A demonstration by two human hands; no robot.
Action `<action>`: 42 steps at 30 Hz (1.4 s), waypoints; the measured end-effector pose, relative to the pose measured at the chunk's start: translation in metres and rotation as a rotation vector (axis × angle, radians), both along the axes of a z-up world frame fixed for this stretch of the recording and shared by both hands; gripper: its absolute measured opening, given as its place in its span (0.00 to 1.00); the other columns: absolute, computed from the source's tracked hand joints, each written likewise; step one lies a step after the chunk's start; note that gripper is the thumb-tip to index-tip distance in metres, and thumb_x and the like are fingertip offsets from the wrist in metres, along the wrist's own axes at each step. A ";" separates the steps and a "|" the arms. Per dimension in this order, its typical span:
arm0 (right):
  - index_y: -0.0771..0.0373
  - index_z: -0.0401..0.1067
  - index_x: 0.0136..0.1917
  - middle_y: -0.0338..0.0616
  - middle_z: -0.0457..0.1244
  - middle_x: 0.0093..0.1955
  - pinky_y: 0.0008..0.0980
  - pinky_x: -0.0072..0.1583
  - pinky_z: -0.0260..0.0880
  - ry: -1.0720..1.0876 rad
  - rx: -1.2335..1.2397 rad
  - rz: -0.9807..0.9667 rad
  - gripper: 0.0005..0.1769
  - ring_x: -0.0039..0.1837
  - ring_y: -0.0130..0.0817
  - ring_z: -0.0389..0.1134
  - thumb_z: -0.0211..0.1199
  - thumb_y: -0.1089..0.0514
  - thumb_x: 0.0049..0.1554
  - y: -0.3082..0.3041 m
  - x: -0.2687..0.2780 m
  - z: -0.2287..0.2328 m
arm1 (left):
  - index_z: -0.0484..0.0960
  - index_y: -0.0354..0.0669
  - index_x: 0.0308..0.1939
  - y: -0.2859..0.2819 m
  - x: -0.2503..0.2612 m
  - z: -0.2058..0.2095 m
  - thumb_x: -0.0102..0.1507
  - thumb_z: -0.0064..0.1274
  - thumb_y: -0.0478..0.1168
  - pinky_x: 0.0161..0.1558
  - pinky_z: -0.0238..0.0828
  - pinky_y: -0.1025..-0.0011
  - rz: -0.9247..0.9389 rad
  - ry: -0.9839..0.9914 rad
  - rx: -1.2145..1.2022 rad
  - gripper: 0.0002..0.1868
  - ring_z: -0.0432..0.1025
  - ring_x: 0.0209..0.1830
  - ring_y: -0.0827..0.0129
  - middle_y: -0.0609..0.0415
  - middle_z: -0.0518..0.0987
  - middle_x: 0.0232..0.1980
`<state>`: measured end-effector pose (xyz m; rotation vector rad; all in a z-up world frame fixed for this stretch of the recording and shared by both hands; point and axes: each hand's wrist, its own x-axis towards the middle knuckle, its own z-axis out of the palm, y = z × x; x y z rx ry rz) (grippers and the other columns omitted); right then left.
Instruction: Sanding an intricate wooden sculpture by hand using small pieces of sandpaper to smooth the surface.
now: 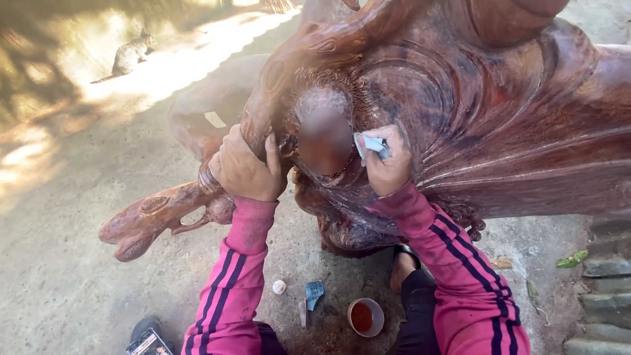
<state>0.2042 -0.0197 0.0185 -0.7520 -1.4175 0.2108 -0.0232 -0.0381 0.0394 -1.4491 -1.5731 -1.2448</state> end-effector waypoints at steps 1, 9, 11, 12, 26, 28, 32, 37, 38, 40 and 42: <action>0.68 0.74 0.45 0.46 0.64 0.27 0.26 0.32 0.62 0.039 -0.007 0.028 0.04 0.27 0.31 0.64 0.68 0.66 0.59 -0.001 -0.004 0.002 | 0.74 0.39 0.57 -0.001 0.001 0.001 0.69 0.50 0.59 0.49 0.63 0.64 0.003 -0.003 0.001 0.27 0.72 0.36 0.58 0.53 0.72 0.39; 0.67 0.72 0.46 0.51 0.64 0.33 0.34 0.36 0.62 0.003 -0.002 -0.129 0.08 0.31 0.40 0.65 0.65 0.60 0.62 -0.010 -0.019 0.001 | 0.74 0.38 0.57 0.000 0.001 0.001 0.68 0.53 0.58 0.49 0.64 0.64 0.007 -0.016 0.006 0.27 0.72 0.36 0.58 0.52 0.72 0.39; 0.66 0.71 0.46 0.46 0.62 0.31 0.32 0.38 0.60 0.050 0.029 -0.094 0.08 0.32 0.34 0.61 0.61 0.59 0.65 -0.003 -0.019 0.011 | 0.74 0.38 0.57 -0.001 0.002 0.002 0.69 0.52 0.58 0.50 0.63 0.64 0.008 -0.018 0.006 0.27 0.72 0.37 0.58 0.52 0.72 0.39; 0.66 0.71 0.46 0.46 0.62 0.31 0.32 0.38 0.60 0.051 0.026 -0.096 0.08 0.32 0.34 0.61 0.61 0.59 0.65 -0.003 -0.021 0.001 | 0.74 0.38 0.57 -0.002 0.003 0.000 0.69 0.52 0.58 0.50 0.63 0.64 0.007 -0.017 0.002 0.27 0.72 0.37 0.58 0.52 0.72 0.39; 0.70 0.74 0.49 0.45 0.61 0.24 0.21 0.27 0.59 0.163 -0.210 0.116 0.05 0.23 0.25 0.61 0.66 0.64 0.62 -0.006 0.009 0.051 | 0.74 0.38 0.58 -0.001 -0.001 -0.001 0.69 0.50 0.59 0.49 0.63 0.64 -0.011 -0.013 0.003 0.28 0.72 0.36 0.58 0.52 0.72 0.39; 0.70 0.76 0.48 0.49 0.62 0.28 0.25 0.26 0.61 0.085 -0.175 0.096 0.03 0.24 0.29 0.63 0.67 0.69 0.59 -0.007 0.007 0.050 | 0.74 0.38 0.58 -0.001 0.000 0.000 0.70 0.48 0.60 0.49 0.64 0.64 -0.019 -0.020 0.004 0.28 0.72 0.37 0.57 0.51 0.72 0.39; 0.61 0.80 0.47 0.49 0.66 0.39 0.45 0.41 0.69 -0.168 0.021 -0.086 0.07 0.37 0.51 0.70 0.69 0.68 0.55 0.024 0.011 0.029 | 0.74 0.39 0.58 0.001 -0.002 -0.002 0.70 0.48 0.61 0.49 0.64 0.64 0.006 0.011 -0.003 0.29 0.72 0.36 0.57 0.51 0.72 0.39; 0.58 0.79 0.49 0.43 0.67 0.43 0.41 0.51 0.71 -0.266 0.097 -0.138 0.08 0.47 0.48 0.72 0.68 0.68 0.57 0.019 0.019 0.024 | 0.73 0.38 0.58 -0.003 0.000 0.002 0.70 0.49 0.60 0.48 0.64 0.63 -0.022 -0.008 -0.001 0.28 0.72 0.37 0.55 0.50 0.72 0.40; 0.59 0.78 0.50 0.43 0.66 0.44 0.43 0.52 0.72 -0.309 0.121 -0.130 0.09 0.48 0.49 0.72 0.67 0.70 0.58 0.021 0.023 0.019 | 0.73 0.38 0.58 -0.004 0.000 0.002 0.70 0.48 0.60 0.48 0.63 0.63 -0.022 -0.010 0.003 0.28 0.72 0.37 0.55 0.50 0.72 0.40; 0.60 0.78 0.50 0.43 0.66 0.44 0.42 0.52 0.72 -0.332 0.129 -0.106 0.09 0.48 0.48 0.72 0.66 0.71 0.58 0.013 0.027 0.023 | 0.73 0.37 0.58 -0.004 0.001 0.003 0.70 0.48 0.60 0.48 0.63 0.63 -0.023 -0.013 0.004 0.29 0.72 0.37 0.55 0.50 0.72 0.40; 0.60 0.78 0.50 0.42 0.66 0.44 0.41 0.53 0.72 -0.369 0.139 -0.076 0.10 0.48 0.48 0.72 0.65 0.72 0.58 0.017 0.026 0.027 | 0.73 0.37 0.58 -0.003 0.002 0.004 0.70 0.47 0.60 0.47 0.64 0.63 -0.020 -0.031 0.006 0.29 0.72 0.37 0.55 0.50 0.72 0.40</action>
